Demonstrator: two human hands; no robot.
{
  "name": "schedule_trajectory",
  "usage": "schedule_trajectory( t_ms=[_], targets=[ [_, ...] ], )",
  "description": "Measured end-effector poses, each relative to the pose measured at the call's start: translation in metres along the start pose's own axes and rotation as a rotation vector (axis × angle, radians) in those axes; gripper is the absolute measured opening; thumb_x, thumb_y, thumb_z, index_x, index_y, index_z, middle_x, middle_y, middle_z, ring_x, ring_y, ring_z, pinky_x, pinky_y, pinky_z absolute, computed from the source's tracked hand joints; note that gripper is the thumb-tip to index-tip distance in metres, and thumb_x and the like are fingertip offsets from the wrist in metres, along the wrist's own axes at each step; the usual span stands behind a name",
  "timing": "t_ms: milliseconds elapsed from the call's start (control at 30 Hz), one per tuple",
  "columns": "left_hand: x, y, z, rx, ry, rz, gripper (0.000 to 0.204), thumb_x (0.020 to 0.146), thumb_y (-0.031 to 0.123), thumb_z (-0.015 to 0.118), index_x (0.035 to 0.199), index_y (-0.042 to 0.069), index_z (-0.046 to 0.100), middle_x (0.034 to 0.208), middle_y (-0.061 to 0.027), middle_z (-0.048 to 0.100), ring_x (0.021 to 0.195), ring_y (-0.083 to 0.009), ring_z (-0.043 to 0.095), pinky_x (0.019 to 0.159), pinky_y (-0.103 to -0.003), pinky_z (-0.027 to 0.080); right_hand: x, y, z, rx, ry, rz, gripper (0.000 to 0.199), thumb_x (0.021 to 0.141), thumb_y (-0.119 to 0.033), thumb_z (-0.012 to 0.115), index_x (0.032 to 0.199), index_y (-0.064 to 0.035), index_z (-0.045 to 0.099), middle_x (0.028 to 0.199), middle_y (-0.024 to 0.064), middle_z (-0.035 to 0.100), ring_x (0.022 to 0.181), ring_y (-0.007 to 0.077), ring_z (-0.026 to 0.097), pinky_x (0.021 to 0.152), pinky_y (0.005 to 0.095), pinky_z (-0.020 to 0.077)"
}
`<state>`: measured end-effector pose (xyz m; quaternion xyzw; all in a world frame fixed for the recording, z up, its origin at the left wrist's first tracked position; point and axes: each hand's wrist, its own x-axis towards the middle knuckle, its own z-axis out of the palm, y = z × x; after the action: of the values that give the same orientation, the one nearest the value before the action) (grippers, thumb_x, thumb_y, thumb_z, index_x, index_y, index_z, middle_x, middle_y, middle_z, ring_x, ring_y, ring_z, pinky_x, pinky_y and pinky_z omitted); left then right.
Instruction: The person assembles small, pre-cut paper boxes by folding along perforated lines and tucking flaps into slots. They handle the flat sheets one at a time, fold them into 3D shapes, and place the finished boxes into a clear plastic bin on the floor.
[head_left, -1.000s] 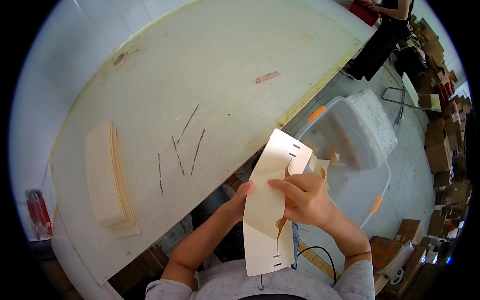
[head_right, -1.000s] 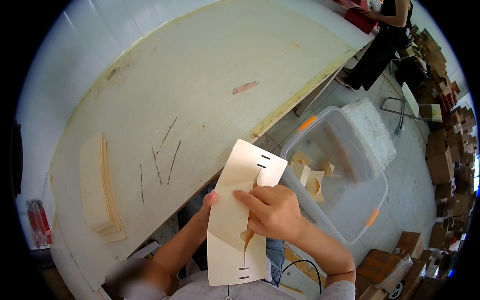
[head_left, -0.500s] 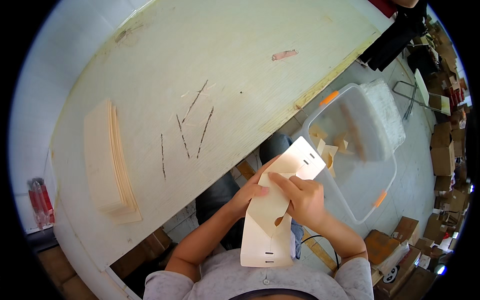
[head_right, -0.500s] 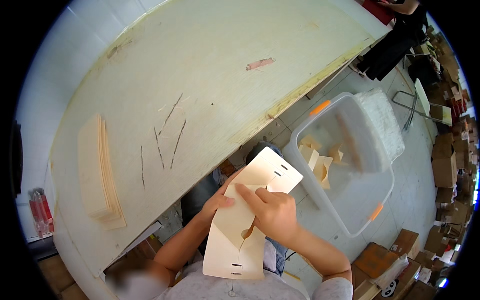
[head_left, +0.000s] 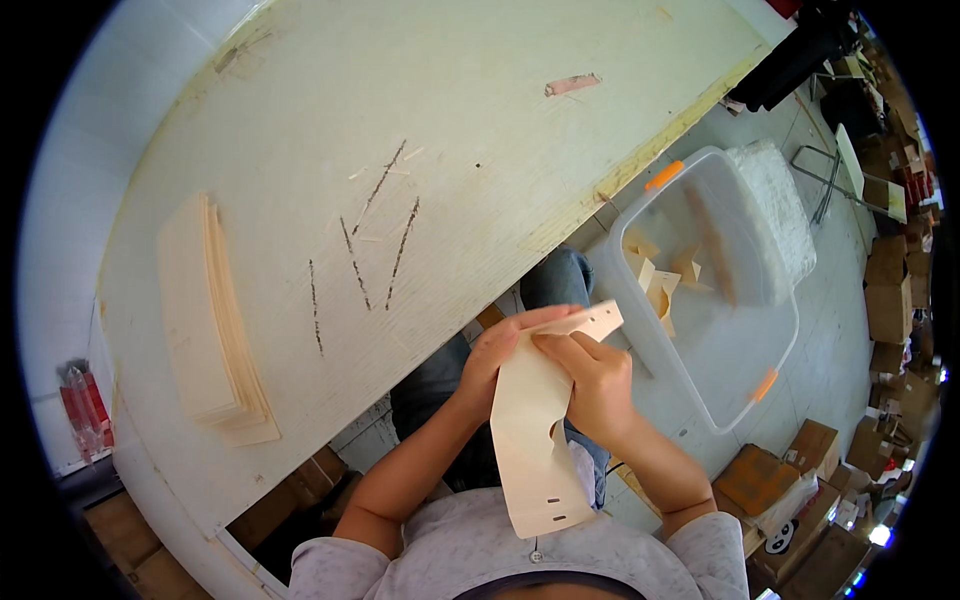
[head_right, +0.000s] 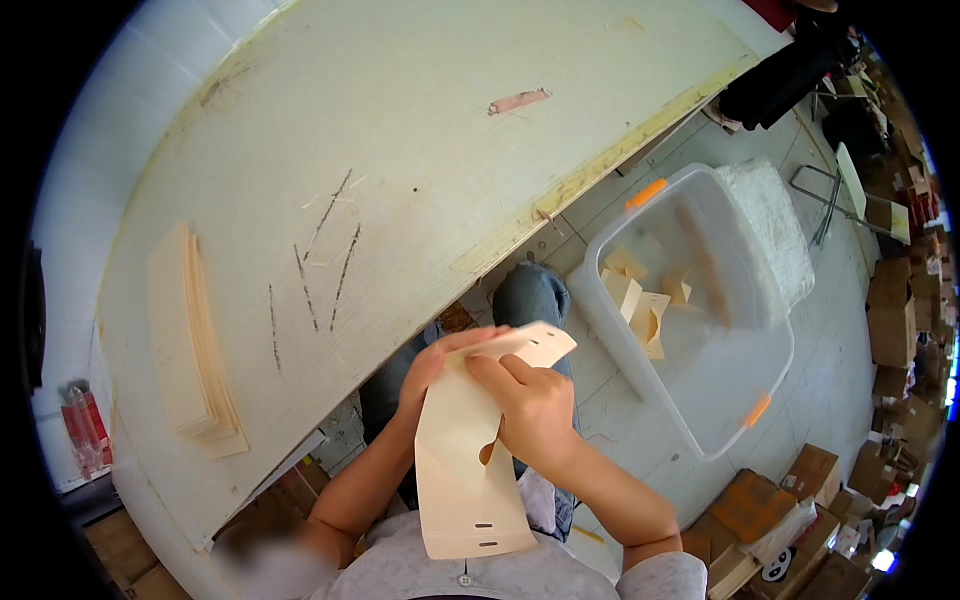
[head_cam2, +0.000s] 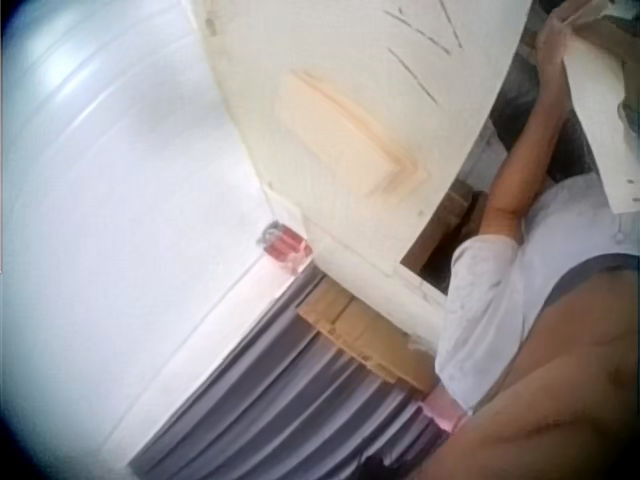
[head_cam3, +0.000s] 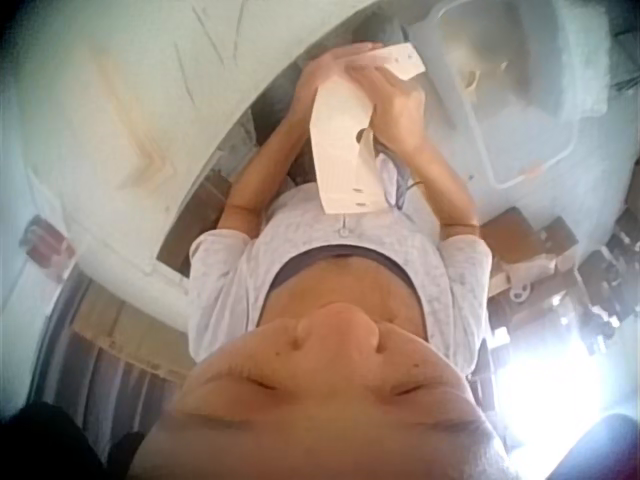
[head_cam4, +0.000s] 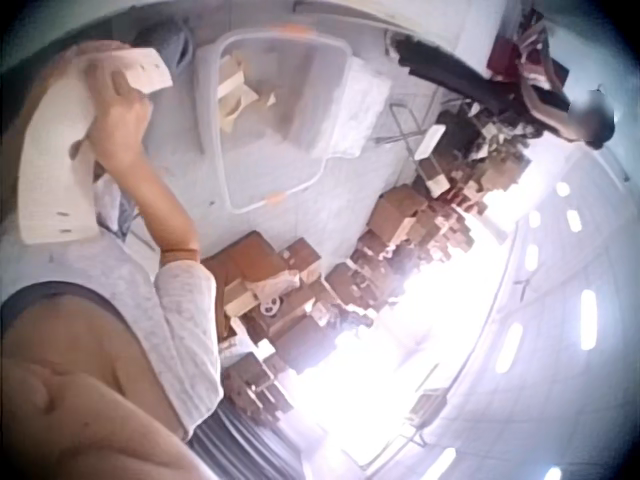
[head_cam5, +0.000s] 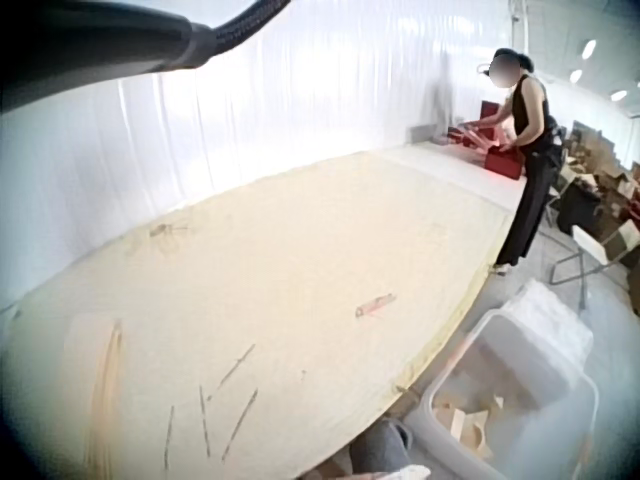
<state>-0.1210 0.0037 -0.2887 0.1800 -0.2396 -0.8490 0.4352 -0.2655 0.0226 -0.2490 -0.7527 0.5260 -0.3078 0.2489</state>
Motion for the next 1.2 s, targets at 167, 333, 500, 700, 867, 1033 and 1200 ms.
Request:
schedule_trajectory(
  t_ms=[167,333,500,700,867,1033,1200],
  targets=[
    [-0.003,-0.004,0.006,-0.09,0.004,0.051,0.073,0.081,0.041,0.055,0.135,0.001,0.029,0.134,-0.0157,0.04,0.117,-0.0219,0.046,0.096,-0.033,0.039,0.0,-0.001,0.011,-0.02,0.123,0.055,0.043,0.053,-0.006,0.071,0.095,-0.0071,0.06,0.071,0.0074,0.06,0.054,0.0258,0.057,0.047,0.0318,0.0449],
    [-0.004,-0.005,0.006,-0.098,0.019,0.023,0.074,0.075,0.036,0.057,0.136,0.003,0.03,0.125,-0.0116,0.047,0.111,-0.0192,0.049,0.092,-0.031,0.041,-0.003,-0.003,0.012,0.002,0.149,0.097,0.039,0.057,-0.003,0.068,0.094,-0.0059,0.06,0.072,0.0101,0.061,0.056,0.0265,0.059,0.048,0.0313,0.0452],
    [-0.001,-0.005,0.003,-0.018,0.024,-0.013,0.072,0.077,0.033,0.055,0.136,0.004,0.027,0.125,-0.0113,0.046,0.11,-0.0185,0.048,0.091,-0.031,0.041,-0.001,-0.002,0.009,0.112,0.131,0.276,0.025,0.064,0.005,0.061,0.088,-0.0007,0.061,0.067,0.0114,0.059,0.056,0.0216,0.058,0.052,0.0258,0.0452],
    [-0.007,-0.013,-0.008,-0.009,0.122,-0.034,0.074,0.077,0.042,0.052,0.135,0.004,0.027,0.124,-0.012,0.045,0.108,-0.0205,0.049,0.09,-0.033,0.042,0.002,0.001,0.011,-0.008,0.205,0.176,0.027,0.06,0.004,0.064,0.087,-0.001,0.06,0.064,0.0085,0.058,0.05,0.0183,0.054,0.047,0.0249,0.042],
    [-0.019,-0.023,-0.018,-0.394,-0.014,-0.165,0.077,0.073,0.055,0.052,0.127,0.003,0.036,0.113,-0.0121,0.05,0.101,-0.0223,0.054,0.082,-0.035,0.047,0.006,-0.006,0.011,-0.037,0.171,0.119,0.035,0.054,-0.001,0.064,0.088,-0.0063,0.059,0.066,0.0063,0.058,0.051,0.0257,0.054,0.046,0.0308,0.0417],
    [-0.016,-0.027,-0.01,-0.384,0.143,-0.112,0.079,0.07,0.058,0.053,0.122,0.002,0.04,0.108,-0.0142,0.052,0.098,-0.0241,0.055,0.079,-0.036,0.048,0.009,-0.019,-0.002,0.144,0.036,0.193,0.042,0.056,0.006,0.06,0.097,-0.0021,0.058,0.08,0.0098,0.058,0.058,0.018,0.056,0.05,0.0247,0.0439],
    [-0.007,-0.01,-0.006,-0.38,0.054,-0.09,0.08,0.07,0.057,0.054,0.125,0.0,0.038,0.114,-0.0165,0.05,0.101,-0.0275,0.054,0.081,-0.038,0.047,0.02,-0.016,-0.02,0.241,-0.111,0.136,0.053,0.054,0.01,0.054,0.105,-0.0045,0.054,0.086,0.0118,0.056,0.076,0.0307,0.054,0.066,0.0346,0.0449]
  ],
)
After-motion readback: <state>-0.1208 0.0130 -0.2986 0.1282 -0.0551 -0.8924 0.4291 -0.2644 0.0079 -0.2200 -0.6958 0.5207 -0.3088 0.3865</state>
